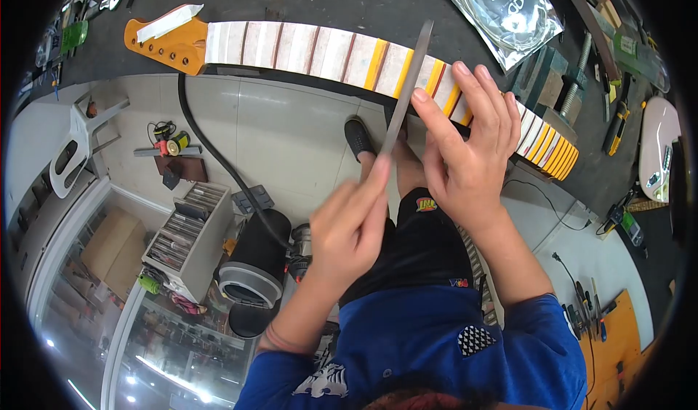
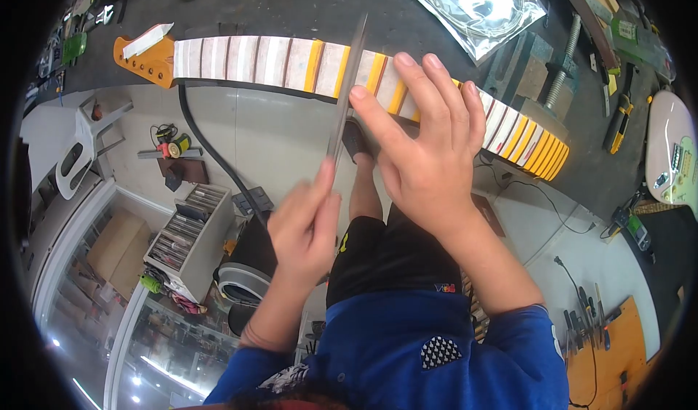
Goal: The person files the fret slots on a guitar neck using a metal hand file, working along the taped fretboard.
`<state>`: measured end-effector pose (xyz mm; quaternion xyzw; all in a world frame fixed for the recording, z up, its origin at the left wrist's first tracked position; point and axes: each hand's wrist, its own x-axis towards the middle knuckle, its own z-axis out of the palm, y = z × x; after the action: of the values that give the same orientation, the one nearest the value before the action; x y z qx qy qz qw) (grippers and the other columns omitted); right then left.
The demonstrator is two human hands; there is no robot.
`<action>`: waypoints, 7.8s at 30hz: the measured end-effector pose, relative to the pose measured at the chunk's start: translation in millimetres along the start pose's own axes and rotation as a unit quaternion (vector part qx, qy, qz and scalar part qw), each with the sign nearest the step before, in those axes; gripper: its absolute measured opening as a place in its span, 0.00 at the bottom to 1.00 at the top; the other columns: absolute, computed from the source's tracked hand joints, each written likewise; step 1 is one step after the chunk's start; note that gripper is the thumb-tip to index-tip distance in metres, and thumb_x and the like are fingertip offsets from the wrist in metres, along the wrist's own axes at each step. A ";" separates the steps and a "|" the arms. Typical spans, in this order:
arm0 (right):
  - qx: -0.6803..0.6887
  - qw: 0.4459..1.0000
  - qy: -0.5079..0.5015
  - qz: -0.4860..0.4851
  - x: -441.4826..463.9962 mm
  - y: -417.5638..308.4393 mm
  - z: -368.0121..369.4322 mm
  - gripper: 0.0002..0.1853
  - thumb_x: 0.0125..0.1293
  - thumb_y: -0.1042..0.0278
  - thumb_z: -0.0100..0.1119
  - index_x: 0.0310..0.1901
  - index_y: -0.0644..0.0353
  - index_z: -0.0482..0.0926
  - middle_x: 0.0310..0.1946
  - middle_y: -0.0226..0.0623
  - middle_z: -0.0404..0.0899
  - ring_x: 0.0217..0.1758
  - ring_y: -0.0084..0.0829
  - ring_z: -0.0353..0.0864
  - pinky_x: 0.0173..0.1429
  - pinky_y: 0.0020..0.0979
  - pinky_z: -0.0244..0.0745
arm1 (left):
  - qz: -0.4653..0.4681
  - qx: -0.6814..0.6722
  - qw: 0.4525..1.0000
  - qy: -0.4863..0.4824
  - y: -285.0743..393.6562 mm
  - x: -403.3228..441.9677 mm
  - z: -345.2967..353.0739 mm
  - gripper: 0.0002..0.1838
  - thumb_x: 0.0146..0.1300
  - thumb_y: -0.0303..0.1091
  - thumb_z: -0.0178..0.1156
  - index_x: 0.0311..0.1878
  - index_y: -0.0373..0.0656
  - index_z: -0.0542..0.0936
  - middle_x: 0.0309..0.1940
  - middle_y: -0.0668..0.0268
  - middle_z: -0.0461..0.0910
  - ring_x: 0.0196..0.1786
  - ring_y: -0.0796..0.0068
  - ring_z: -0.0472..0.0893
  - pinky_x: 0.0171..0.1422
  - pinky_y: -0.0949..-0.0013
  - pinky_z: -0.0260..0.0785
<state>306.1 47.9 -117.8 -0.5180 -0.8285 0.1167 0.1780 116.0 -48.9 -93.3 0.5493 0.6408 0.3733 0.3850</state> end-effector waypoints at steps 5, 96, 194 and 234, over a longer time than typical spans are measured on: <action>0.001 1.000 0.001 0.000 -0.5 1.2 1.1 0.40 0.61 0.75 0.71 0.77 0.32 0.86 0.84 0.41 0.72 0.89 0.49 0.68 0.91 0.59 0.49 | -0.020 0.017 1.000 -0.009 0.0 -33.5 -12.3 0.29 0.72 0.14 0.70 0.76 0.38 0.87 0.28 0.60 0.79 0.26 0.67 0.75 0.35 0.66 0.73; -0.029 0.999 0.046 0.005 0.1 -5.0 8.7 0.42 0.58 0.77 0.72 0.75 0.29 0.87 0.82 0.36 0.75 0.87 0.46 0.72 0.91 0.58 0.54 | -0.032 -0.255 0.966 0.041 -2.0 22.9 -23.7 0.26 0.87 0.26 0.60 0.80 0.32 0.67 0.38 0.51 0.87 0.26 0.81 0.77 0.31 0.76 0.72; -0.024 0.999 0.006 -0.030 -2.8 1.3 -0.8 0.37 0.63 0.77 0.69 0.74 0.34 0.88 0.86 0.49 0.73 0.90 0.55 0.68 0.91 0.61 0.53 | 0.127 0.096 0.984 0.079 -25.7 27.9 22.7 0.31 0.62 0.18 0.77 0.71 0.44 0.91 0.29 0.67 0.73 0.26 0.69 0.76 0.31 0.63 0.70; -0.048 0.997 0.026 -0.046 -1.1 1.1 3.3 0.37 0.63 0.77 0.68 0.73 0.35 0.89 0.86 0.46 0.73 0.90 0.52 0.69 0.91 0.60 0.54 | 0.089 -0.020 0.995 0.042 -26.2 9.6 8.1 0.27 0.68 0.10 0.69 0.71 0.33 0.88 0.29 0.61 0.81 0.26 0.71 0.76 0.32 0.67 0.70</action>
<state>306.1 47.3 -121.4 -0.4902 -0.8510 0.0555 0.1797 111.5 -42.1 -121.1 0.5801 0.5974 0.4417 0.3339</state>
